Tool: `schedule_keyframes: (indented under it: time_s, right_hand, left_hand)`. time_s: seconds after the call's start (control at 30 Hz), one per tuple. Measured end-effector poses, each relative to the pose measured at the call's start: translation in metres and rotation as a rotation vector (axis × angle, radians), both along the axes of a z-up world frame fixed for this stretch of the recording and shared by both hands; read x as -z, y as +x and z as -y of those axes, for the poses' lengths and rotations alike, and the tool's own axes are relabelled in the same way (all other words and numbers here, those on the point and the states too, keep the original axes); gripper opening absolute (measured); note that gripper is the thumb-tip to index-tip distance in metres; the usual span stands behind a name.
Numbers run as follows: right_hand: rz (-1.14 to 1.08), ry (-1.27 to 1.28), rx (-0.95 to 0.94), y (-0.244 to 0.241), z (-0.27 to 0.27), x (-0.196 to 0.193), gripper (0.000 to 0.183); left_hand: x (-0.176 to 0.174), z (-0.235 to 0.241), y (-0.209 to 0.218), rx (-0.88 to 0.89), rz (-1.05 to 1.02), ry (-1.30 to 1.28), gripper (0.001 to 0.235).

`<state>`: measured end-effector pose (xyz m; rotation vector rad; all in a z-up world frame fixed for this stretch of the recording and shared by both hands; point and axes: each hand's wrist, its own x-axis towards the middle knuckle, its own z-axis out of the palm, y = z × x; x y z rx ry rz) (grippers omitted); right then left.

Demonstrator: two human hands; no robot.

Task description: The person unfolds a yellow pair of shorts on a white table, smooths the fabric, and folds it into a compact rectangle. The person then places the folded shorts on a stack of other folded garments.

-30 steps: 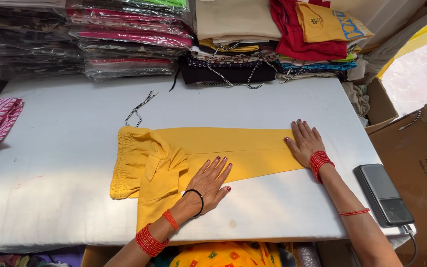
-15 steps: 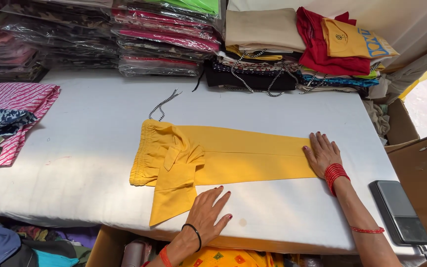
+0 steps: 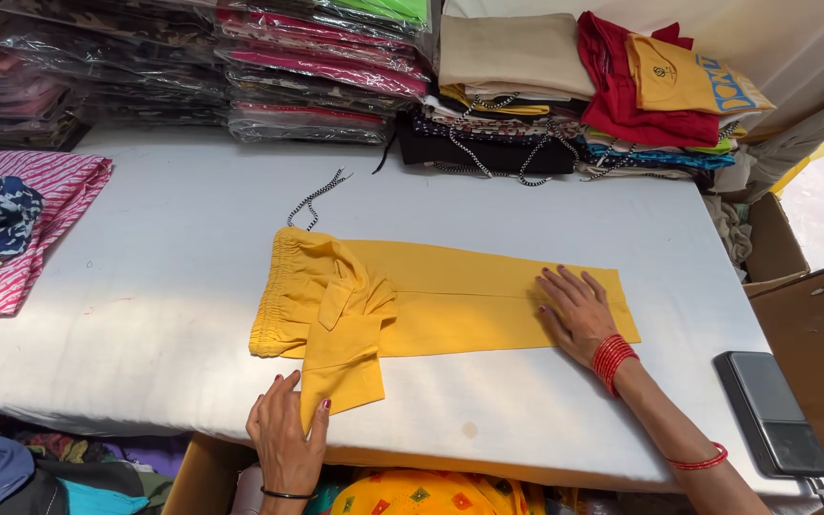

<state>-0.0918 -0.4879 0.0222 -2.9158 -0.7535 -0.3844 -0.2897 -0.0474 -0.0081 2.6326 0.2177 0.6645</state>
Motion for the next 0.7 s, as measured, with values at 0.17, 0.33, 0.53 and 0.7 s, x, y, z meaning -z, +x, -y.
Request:
schedule_keyframes:
  time_s: [0.17, 0.33, 0.53, 0.7]
  right_hand:
    - [-0.289, -0.065, -0.392, -0.027, -0.086, -0.002, 0.069]
    - [-0.308, -0.131, -0.440, -0.021, -0.109, -0.009, 0.077]
    - [-0.318, -0.149, -0.358, -0.027, -0.118, -0.009, 0.069]
    - [-0.286, -0.112, -0.323, -0.035, -0.128, -0.024, 0.059]
  left_hand:
    - [0.020, 0.001, 0.010, 0.005, 0.005, -0.530, 0.027]
    - [-0.020, 0.009, 0.024, 0.118, 0.184, -1.194, 0.024]
    - [-0.071, 0.020, 0.051, 0.097, 0.199, -1.170, 0.034]
    - [-0.106, 0.035, 0.097, 0.381, 0.219, -0.796, 0.018]
